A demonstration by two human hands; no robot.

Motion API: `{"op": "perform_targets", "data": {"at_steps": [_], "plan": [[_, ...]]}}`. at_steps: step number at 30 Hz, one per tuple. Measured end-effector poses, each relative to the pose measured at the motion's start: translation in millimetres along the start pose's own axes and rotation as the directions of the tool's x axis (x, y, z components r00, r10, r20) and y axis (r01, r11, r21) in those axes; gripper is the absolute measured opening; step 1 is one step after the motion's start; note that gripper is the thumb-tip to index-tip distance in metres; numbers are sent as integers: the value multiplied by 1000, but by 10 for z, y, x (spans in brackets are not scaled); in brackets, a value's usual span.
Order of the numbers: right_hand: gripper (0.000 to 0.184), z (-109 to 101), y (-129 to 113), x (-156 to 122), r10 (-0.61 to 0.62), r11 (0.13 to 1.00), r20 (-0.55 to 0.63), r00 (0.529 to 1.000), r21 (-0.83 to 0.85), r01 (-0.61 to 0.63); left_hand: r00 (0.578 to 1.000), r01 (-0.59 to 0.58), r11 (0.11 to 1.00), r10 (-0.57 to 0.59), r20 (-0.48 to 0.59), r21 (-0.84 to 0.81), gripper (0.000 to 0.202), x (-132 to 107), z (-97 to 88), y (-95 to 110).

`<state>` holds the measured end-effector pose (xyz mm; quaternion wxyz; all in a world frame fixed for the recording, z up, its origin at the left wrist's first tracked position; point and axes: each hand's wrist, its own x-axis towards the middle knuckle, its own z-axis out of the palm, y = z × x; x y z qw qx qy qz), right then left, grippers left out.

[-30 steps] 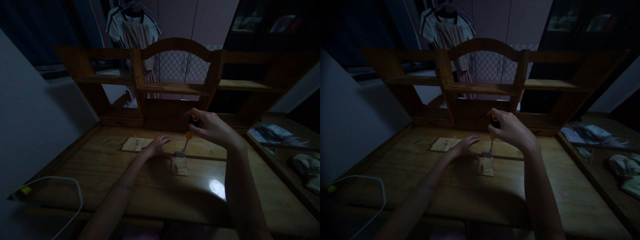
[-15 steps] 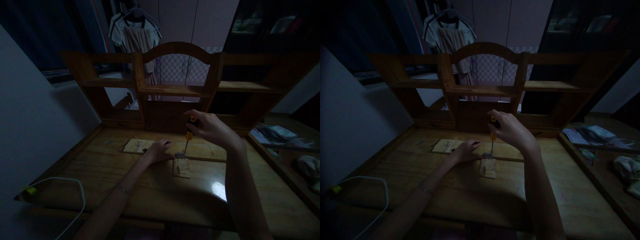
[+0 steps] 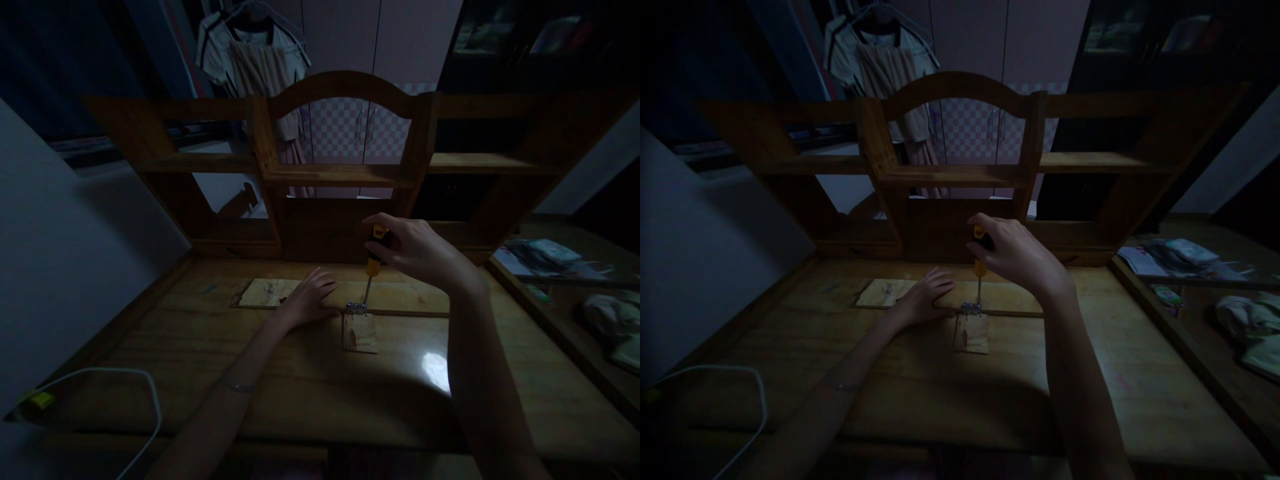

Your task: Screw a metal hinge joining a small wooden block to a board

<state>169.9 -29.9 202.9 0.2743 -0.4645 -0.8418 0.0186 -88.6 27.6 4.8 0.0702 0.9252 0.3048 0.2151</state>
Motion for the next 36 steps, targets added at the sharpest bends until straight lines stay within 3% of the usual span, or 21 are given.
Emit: {"op": "perform_targets", "data": {"at_steps": [8,18,22,28,36], "plan": [[37,-9,-9,-9,-1,1000,-20,1000,-2,1,999,-17,1000,17,30,8,67,3,72,11],[39,-17,51,-19,26,999,-49,998,-29,-27,1000,-6,998,6,3,62,46,33,90,73],[42,37,69,5,30,999,-51,998,-21,-31,1000,25,999,-26,12,46,47,35,100,42],[31,43,69,15,1,1000,-26,1000,9,-1,993,117,993,-117,-10,-28,55,31,124,-9],[52,27,100,7,26,1000,34,999,-2,-26,991,128,991,-129,-29,-49,58,16,155,-63]]}}
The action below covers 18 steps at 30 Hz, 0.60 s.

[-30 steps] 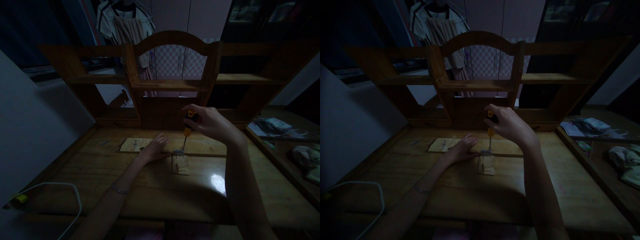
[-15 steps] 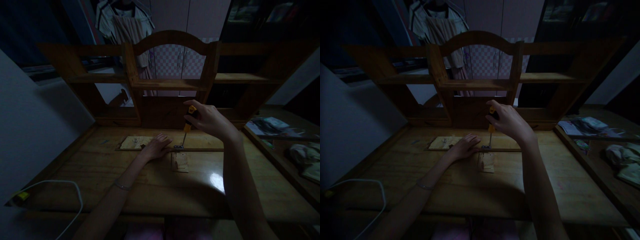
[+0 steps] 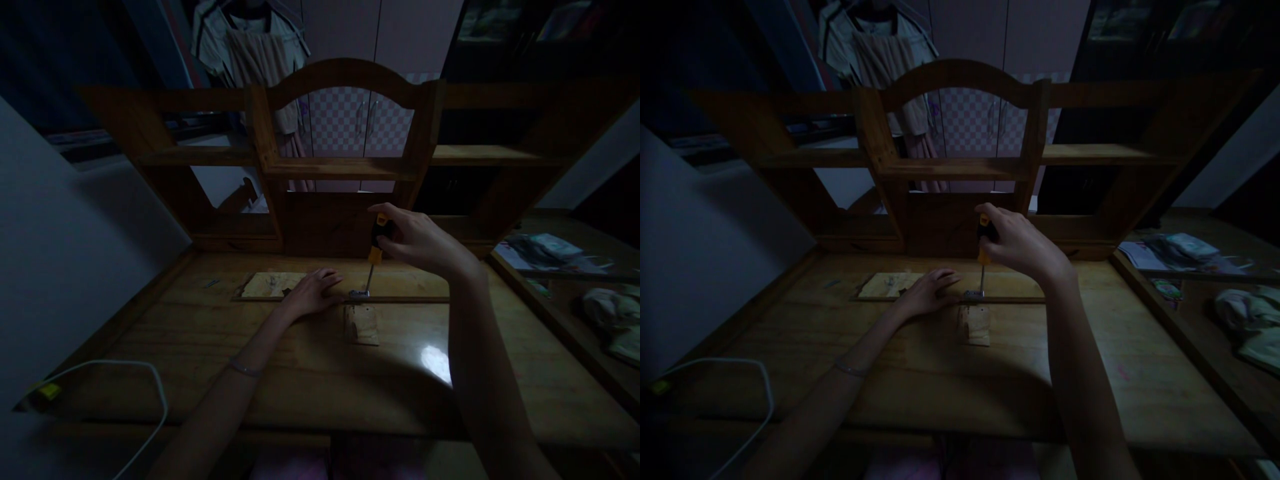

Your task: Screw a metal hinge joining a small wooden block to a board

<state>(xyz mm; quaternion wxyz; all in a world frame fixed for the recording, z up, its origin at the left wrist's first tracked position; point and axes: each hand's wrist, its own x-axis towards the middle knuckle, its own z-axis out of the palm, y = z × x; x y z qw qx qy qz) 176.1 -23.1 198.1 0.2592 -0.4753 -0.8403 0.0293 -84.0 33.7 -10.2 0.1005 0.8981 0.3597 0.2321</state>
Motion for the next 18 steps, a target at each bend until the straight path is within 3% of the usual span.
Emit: {"op": "perform_targets", "data": {"at_steps": [10,18], "plan": [[42,33,10,25,-32,999,-50,998,-22,30,1000,-25,998,26,8,-52,60,14,-11,-31],[44,-28,-60,0,-32,999,0,999,8,32,1000,-16,990,19,24,-140,61,47,-6,-85]]}}
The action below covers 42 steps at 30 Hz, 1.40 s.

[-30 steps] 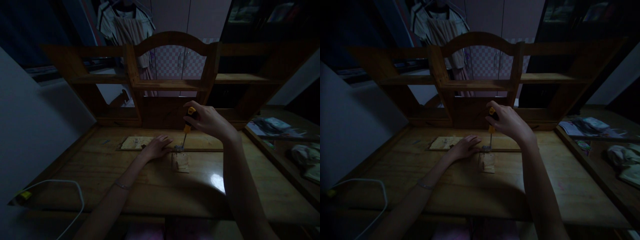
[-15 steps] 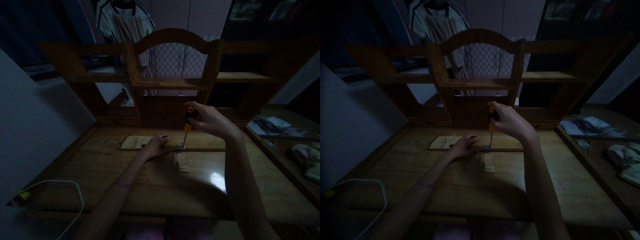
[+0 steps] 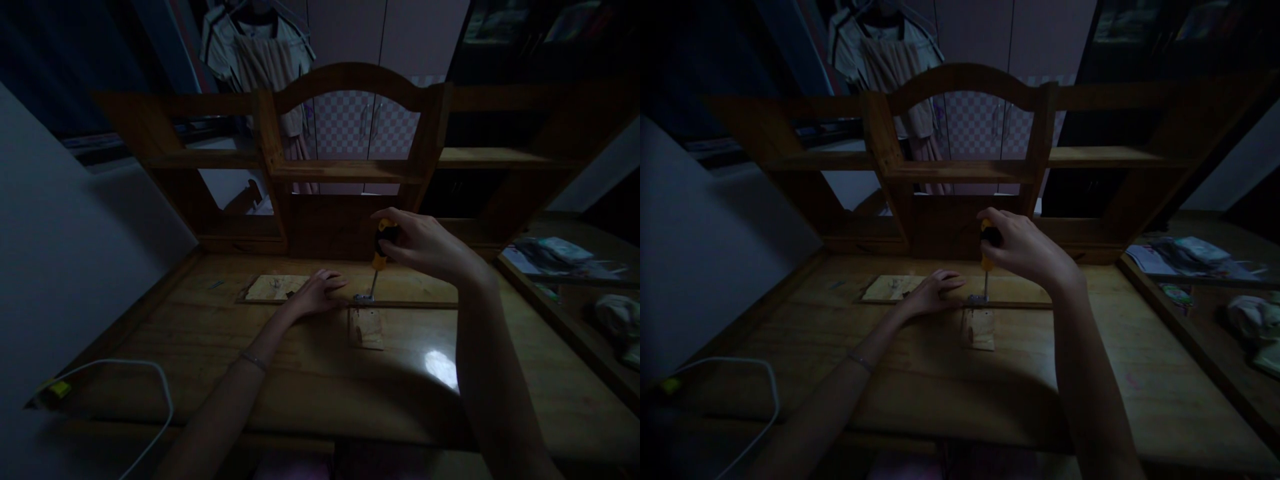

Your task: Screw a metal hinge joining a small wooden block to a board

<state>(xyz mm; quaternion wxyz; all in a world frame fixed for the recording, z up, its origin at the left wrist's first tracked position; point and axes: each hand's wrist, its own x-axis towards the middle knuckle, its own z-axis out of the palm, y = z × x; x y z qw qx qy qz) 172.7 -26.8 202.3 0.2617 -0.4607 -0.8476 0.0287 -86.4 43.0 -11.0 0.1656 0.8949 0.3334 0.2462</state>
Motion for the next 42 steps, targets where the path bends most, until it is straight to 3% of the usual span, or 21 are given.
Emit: {"op": "perform_targets", "data": {"at_steps": [8,15,24,30,36,42], "plan": [[41,-16,-33,-10,6,1000,-17,1000,16,-6,999,-54,998,54,-8,-43,58,-19,-9,-6],[37,-10,-57,-13,16,1000,25,1000,3,-16,1000,-2,1000,2,3,-11,61,-44,-1,28],[30,43,-40,10,7,998,-42,999,-65,-10,999,15,1000,-15,31,22,62,-30,-53,75],[41,29,-28,1,9,998,-16,1000,-61,-10,999,17,999,-19,36,43,63,-34,-55,75],[30,50,-5,11,29,998,-51,998,-59,-32,1000,-13,998,12,27,63,60,-31,-49,40],[32,24,-6,6,20,998,24,1000,-61,-18,1000,-11,998,10,22,55,61,-34,-49,42]]}}
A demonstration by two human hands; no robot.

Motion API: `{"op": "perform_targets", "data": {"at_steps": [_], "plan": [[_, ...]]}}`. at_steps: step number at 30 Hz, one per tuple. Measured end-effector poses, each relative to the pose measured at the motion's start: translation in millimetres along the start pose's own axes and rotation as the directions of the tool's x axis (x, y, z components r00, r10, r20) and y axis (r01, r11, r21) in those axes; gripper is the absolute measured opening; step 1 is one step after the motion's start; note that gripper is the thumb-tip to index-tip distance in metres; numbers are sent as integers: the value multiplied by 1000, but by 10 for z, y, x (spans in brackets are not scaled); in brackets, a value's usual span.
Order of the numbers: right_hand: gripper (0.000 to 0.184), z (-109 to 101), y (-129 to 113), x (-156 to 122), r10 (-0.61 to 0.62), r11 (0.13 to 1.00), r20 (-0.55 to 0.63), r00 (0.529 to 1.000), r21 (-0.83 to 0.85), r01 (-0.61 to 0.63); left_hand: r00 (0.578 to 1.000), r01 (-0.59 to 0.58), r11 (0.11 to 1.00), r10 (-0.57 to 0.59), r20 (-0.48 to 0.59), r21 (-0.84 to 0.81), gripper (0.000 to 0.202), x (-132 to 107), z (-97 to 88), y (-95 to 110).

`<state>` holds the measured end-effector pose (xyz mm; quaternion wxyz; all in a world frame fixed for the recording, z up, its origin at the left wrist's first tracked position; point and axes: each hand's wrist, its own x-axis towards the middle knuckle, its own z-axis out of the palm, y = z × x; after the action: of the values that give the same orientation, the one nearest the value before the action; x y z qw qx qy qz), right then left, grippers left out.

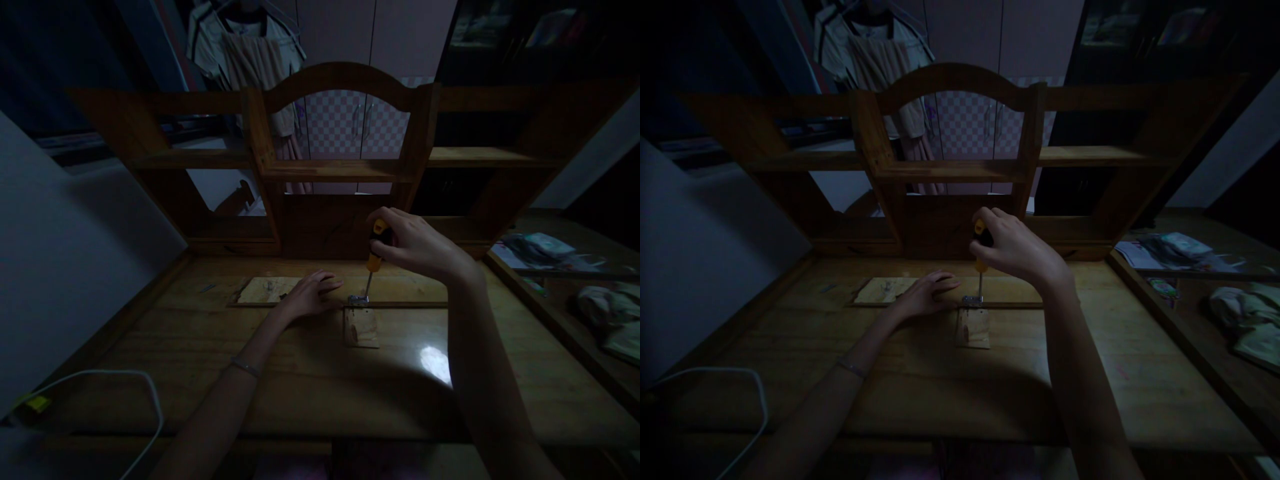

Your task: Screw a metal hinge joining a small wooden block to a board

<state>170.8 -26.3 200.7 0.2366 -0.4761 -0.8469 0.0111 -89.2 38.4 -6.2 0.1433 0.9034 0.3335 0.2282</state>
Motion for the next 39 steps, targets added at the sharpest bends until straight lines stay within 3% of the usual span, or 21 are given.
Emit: {"op": "perform_targets", "data": {"at_steps": [5,11,21,39], "plan": [[26,0,-28,-7,-11,999,-16,1000,38,11,1000,8,1000,-8,12,1,60,1,3,2],[26,8,-52,-3,64,998,-34,997,7,-64,1000,13,1000,-13,8,-7,59,-3,18,-2],[20,31,-64,7,45,998,-21,999,32,-45,1000,27,999,-27,16,-19,59,-1,5,12],[32,25,-32,5,120,986,-44,992,-107,-124,999,40,999,-40,19,-13,61,-8,-1,29]]}}
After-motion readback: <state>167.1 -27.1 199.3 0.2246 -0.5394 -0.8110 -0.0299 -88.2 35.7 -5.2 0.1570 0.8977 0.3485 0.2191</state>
